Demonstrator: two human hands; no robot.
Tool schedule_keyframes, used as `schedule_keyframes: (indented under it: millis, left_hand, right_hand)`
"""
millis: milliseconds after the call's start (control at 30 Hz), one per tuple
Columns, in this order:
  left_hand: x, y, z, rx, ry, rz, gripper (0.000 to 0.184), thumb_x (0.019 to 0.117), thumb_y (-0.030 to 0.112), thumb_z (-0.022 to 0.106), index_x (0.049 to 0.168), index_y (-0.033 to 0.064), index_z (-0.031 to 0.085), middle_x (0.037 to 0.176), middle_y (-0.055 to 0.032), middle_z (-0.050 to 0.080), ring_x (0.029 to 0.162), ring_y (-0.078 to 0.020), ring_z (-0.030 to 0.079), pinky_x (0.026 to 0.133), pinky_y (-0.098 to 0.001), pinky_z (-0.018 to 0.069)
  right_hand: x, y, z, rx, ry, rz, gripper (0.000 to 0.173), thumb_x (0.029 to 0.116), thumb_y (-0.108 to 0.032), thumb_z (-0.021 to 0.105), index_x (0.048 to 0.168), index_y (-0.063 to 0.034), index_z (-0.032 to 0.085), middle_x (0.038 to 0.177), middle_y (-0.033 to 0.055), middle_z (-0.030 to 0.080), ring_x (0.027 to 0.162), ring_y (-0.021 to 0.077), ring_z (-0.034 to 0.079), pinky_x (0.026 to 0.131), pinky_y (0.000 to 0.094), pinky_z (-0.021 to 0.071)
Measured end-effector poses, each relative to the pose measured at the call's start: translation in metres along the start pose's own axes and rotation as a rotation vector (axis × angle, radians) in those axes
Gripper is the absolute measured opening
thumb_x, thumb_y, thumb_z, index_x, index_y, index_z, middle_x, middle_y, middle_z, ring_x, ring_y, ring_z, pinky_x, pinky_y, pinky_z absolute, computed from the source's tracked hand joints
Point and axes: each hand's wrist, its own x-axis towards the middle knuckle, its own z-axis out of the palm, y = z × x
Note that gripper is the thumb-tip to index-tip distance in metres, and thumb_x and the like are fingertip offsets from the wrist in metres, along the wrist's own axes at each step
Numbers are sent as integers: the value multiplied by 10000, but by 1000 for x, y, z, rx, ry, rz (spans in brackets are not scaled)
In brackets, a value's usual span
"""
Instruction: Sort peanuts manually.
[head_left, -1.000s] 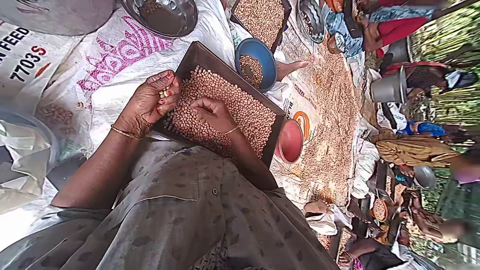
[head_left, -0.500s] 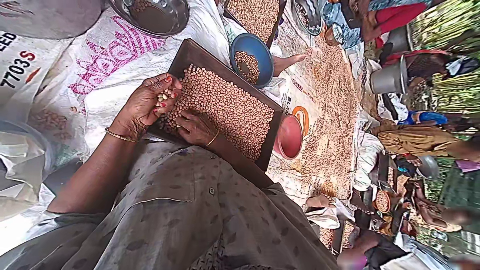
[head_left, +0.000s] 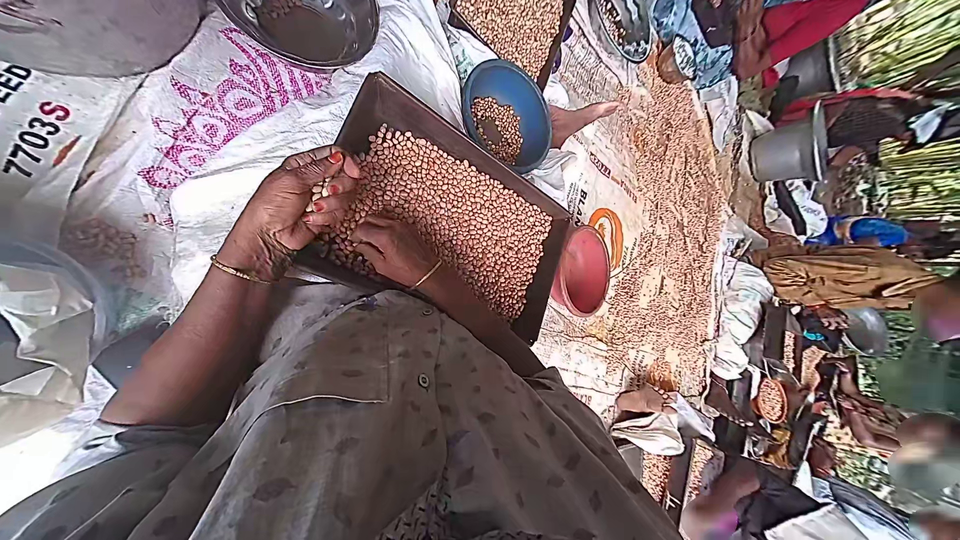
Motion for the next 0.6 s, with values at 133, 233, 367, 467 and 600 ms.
schedule_keyframes:
  millis: [133, 233, 367, 467, 600]
  left_hand:
    - [-1, -2, 1, 54, 1, 7, 349, 1100, 185, 346, 923, 190, 646, 611, 130, 461, 427, 50, 363, 382, -88, 315]
    - [1, -3, -2, 89, -6, 22, 339, 1097, 190, 361, 935, 185, 659, 596, 131, 455, 425, 46, 370, 383, -94, 324]
    - [1, -3, -3, 151, 29, 22, 311, 1092, 172, 383, 956, 191, 661, 623, 133, 482, 434, 57, 371, 383, -85, 318]
    - [1, -4, -3, 220, 34, 12, 277, 1079, 141, 414, 993, 194, 672, 660, 128, 526, 439, 59, 383, 379, -86, 328]
    - [1, -6, 6, 254, 94, -90, 360, 1121, 196, 312, 1049, 148, 661, 730, 94, 578, 413, 61, 362, 354, -80, 312]
  right_hand:
    - [0, -19, 4, -206, -114, -18, 234, 964, 3, 578, 1112, 3, 759, 1173, 210, 716, 1061, 357, 710, 890, 463, 581]
    - [5, -36, -1, -197, -194, 98, 265, 993, -2, 534, 1177, 28, 722, 1195, 231, 695, 1088, 369, 691, 904, 481, 563]
    - [11, -38, -1, -260, -266, 248, 273, 1010, -84, 551, 1221, 13, 694, 1199, 220, 675, 1093, 347, 672, 875, 465, 558]
    - [7, -18, -15, -44, -91, 366, 240, 981, -96, 583, 1142, 42, 696, 1120, 207, 701, 1047, 331, 691, 884, 485, 557]
    - [-19, 5, -48, 511, 386, 401, 152, 1016, -56, 559, 1056, 57, 654, 807, 166, 669, 641, 199, 666, 609, 340, 590]
